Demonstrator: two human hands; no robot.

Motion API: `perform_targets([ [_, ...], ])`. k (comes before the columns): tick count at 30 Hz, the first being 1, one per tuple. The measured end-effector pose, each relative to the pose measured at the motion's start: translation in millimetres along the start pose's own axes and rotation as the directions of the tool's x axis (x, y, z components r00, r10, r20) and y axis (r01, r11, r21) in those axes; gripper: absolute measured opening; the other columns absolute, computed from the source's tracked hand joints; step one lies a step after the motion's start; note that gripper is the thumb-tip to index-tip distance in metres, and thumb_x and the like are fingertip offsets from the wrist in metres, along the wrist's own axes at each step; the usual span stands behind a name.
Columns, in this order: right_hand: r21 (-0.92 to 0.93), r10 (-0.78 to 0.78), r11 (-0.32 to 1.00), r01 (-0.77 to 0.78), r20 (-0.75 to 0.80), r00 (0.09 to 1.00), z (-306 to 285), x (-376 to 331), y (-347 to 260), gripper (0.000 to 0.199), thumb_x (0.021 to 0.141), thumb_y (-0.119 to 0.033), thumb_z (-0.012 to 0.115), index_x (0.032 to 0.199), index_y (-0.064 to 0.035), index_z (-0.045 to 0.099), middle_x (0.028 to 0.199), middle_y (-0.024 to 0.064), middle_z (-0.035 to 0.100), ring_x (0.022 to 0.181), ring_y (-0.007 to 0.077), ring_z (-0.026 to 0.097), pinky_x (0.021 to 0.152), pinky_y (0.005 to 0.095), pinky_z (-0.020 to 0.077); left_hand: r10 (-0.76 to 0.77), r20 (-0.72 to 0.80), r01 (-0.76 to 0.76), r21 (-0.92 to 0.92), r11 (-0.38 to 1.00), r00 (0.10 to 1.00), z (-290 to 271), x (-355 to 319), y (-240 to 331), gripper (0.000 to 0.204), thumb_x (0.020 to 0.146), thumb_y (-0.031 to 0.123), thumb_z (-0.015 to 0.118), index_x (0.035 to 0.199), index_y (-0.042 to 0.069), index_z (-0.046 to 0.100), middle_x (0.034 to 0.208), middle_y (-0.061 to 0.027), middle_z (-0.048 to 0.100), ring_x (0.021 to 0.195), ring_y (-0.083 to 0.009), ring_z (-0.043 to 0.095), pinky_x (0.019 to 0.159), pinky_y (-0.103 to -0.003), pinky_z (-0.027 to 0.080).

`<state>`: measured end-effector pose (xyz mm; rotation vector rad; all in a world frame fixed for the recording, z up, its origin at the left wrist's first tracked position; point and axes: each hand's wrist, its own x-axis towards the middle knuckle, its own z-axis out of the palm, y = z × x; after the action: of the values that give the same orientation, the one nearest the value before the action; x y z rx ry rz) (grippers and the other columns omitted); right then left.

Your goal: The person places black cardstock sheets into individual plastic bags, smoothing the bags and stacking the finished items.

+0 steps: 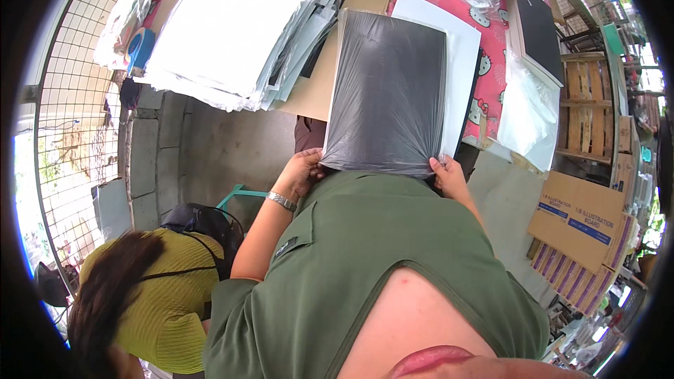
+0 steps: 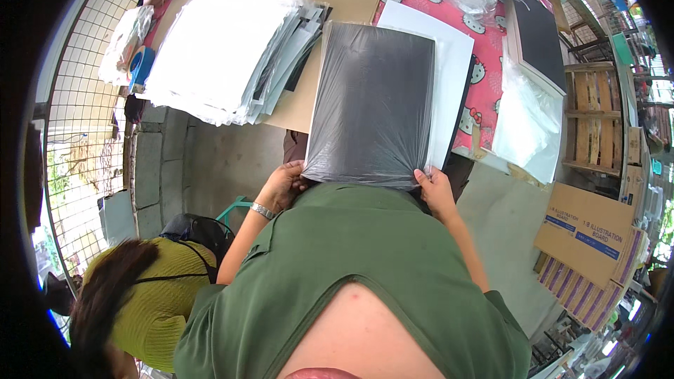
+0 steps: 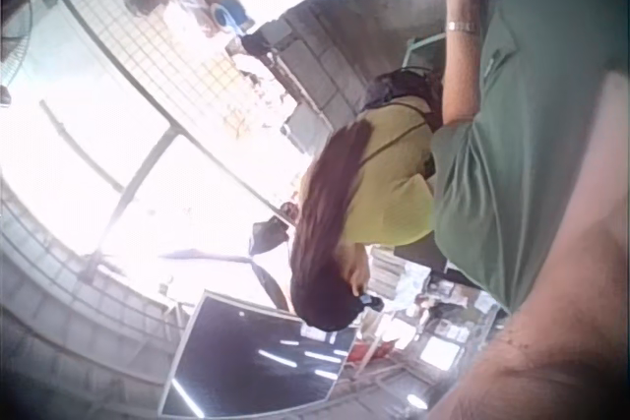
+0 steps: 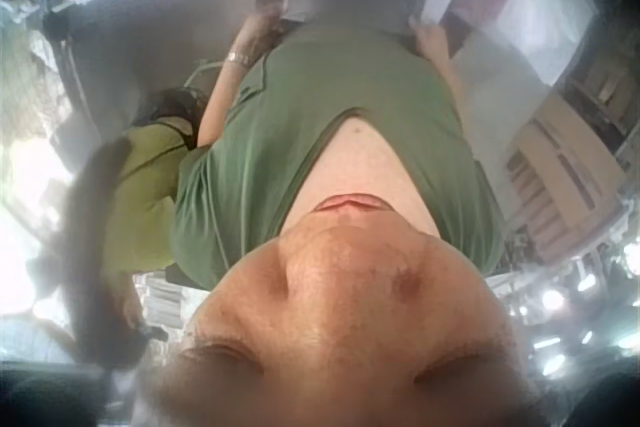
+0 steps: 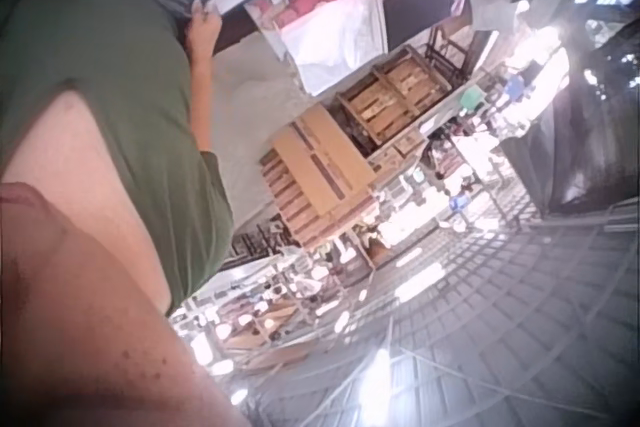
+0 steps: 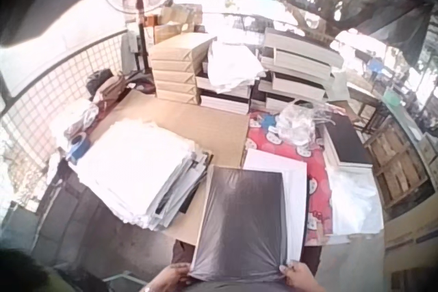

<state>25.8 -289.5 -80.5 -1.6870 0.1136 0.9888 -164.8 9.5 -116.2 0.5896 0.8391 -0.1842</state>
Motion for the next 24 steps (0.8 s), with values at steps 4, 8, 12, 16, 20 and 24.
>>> perform_targets([
  [4,-0.051,0.043,0.998,-0.038,0.102,0.994,-4.7,-13.3,1.7,0.015,0.086,-0.02,0.06,0.087,-0.0073,0.053,0.06,-0.0067,0.04,0.044,0.0027,0.034,0.041,0.0199,0.0287,0.07,-0.019,-0.067,0.137,0.988,0.997,-3.8,-12.2,-9.9,0.017,0.088,0.017,0.056,0.076,0.004,0.055,0.059,0.0034,0.047,0.047,-0.0061,0.038,0.047,-0.021,0.037],
  [8,0.012,0.06,0.998,-0.063,0.175,0.983,-10.7,-27.9,5.2,0.016,0.087,-0.021,0.059,0.092,-0.0067,0.054,0.065,-0.0053,0.046,0.046,0.0035,0.039,0.044,0.019,0.0335,-0.054,-0.026,0.059,0.623,0.78,0.998,-12.9,-41.0,6.2,0.025,0.084,0.023,0.062,0.073,0.001,0.059,0.058,0.0007,0.05,0.051,-0.0098,0.045,0.05,-0.025,0.039],
  [12,0.067,0.036,0.996,-0.05,0.195,0.98,-4.1,-29.7,9.7,0.018,0.088,-0.022,0.057,0.098,-0.0075,0.053,0.068,-0.0033,0.05,0.045,0.0046,0.042,0.043,0.0194,0.0357,0.056,-0.024,0.004,0.942,0.335,0.998,-21.0,-41.6,50.7,0.032,0.083,0.029,0.063,0.094,-0.001,0.064,0.079,-0.0054,0.064,0.065,-0.0139,0.057,0.061,-0.029,0.047],
  [16,-0.01,0.031,1.0,-0.029,0.324,0.945,1.5,-22.4,-3.7,0.026,0.091,-0.021,0.052,0.112,-0.0077,0.046,0.071,-0.001,0.053,0.044,0.0062,0.043,0.041,0.0202,0.036,0.176,0.115,-0.195,0.179,0.964,0.978,22.7,-14.7,71.8,0.043,0.088,0.024,0.056,0.12,-0.003,0.048,0.106,-0.0106,0.06,0.097,-0.0177,0.056,0.085,-0.029,0.043],
  [20,-0.146,0.038,0.989,0.004,0.285,0.958,0.9,-15.9,-7.3,0.039,0.09,-0.013,0.051,0.125,-0.0087,0.033,0.08,0.0024,0.056,0.045,0.0076,0.045,0.04,0.0213,0.0372,0.207,0.241,-0.272,0.284,0.919,0.948,55.5,-4.1,42.4,0.041,0.086,0.008,0.056,0.125,-0.001,0.044,0.115,-0.0099,0.055,0.102,-0.0188,0.053,0.092,-0.032,0.04],
  [24,-0.047,-0.091,0.992,0.116,0.372,0.924,-5.3,-7.0,-1.8,0.047,0.087,-0.006,0.053,0.128,-0.0081,0.028,0.09,0.005,0.056,0.047,0.0081,0.047,0.041,0.023,0.039,-0.024,0.192,-0.039,0.318,0.947,0.981,50.5,-60.5,35.7,0.044,0.086,0.0,0.052,0.127,-0.001,0.036,0.112,-0.015,0.055,0.087,-0.0253,0.063,0.077,-0.036,0.053],
])
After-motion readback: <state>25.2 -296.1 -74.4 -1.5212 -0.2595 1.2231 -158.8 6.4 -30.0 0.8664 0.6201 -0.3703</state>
